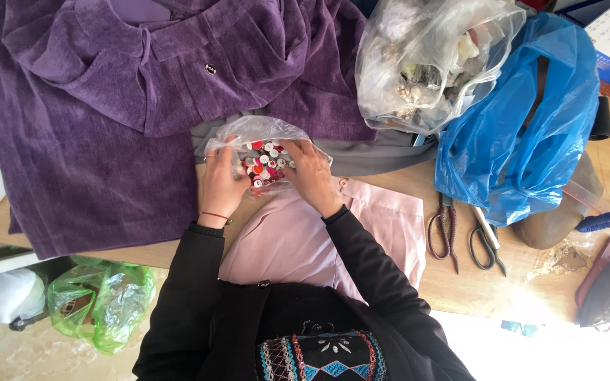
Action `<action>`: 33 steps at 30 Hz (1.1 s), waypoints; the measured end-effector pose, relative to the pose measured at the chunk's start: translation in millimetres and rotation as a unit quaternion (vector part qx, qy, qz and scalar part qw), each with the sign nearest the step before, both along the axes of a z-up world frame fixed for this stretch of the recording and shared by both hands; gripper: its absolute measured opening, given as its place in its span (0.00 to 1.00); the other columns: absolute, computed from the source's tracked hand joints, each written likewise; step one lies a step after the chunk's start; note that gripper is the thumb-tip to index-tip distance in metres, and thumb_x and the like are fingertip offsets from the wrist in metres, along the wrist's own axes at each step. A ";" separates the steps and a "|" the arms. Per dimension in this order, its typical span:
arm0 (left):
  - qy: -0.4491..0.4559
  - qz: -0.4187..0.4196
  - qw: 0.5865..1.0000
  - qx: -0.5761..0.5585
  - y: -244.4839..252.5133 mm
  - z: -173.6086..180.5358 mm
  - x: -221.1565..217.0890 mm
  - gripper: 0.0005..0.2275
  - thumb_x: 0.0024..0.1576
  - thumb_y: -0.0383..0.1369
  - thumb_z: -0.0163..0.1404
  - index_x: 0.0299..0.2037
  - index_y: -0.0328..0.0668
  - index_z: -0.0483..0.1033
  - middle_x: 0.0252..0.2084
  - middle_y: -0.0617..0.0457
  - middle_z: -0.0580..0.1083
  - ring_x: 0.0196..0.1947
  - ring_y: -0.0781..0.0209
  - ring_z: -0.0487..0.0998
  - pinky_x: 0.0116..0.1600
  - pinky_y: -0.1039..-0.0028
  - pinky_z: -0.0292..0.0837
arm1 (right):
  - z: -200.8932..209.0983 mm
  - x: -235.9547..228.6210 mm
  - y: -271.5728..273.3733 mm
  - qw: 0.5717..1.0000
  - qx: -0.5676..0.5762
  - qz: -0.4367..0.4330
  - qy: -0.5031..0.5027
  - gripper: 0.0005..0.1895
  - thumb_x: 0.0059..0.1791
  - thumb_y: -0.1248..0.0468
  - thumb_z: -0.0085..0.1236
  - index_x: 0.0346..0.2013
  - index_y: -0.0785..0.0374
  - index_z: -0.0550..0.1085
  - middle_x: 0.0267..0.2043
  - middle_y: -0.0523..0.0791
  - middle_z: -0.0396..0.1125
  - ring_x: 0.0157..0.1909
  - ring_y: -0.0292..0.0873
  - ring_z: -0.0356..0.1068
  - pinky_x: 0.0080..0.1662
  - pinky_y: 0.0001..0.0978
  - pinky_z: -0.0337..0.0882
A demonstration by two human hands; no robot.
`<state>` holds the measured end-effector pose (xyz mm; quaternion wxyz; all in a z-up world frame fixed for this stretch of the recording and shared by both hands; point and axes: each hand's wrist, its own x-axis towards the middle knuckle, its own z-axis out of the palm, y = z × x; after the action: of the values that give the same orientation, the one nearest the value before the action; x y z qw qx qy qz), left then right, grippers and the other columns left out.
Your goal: Sorting through bags of buttons and trims to prepare a pink garment, including using scissors to trim threads.
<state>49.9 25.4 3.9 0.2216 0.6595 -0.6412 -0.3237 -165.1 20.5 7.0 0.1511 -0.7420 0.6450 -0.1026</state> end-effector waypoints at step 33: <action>0.040 0.239 0.959 -0.146 -8.7 -68.0 1.1 0.13 0.50 0.35 0.57 0.45 0.57 0.73 0.36 0.45 0.78 0.40 0.34 0.80 0.43 0.45 0.74 | 0.6 72.0 -32.3 0.997 0.055 0.055 -0.027 0.15 0.55 0.51 0.50 0.56 0.39 0.75 0.39 0.40 0.78 0.46 0.46 0.78 0.48 0.44 0.78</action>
<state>51.0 16.7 -64.1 0.4122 0.7400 -0.4961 -0.1905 -93.1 -11.7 7.6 0.2145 -0.7638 0.6037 -0.0785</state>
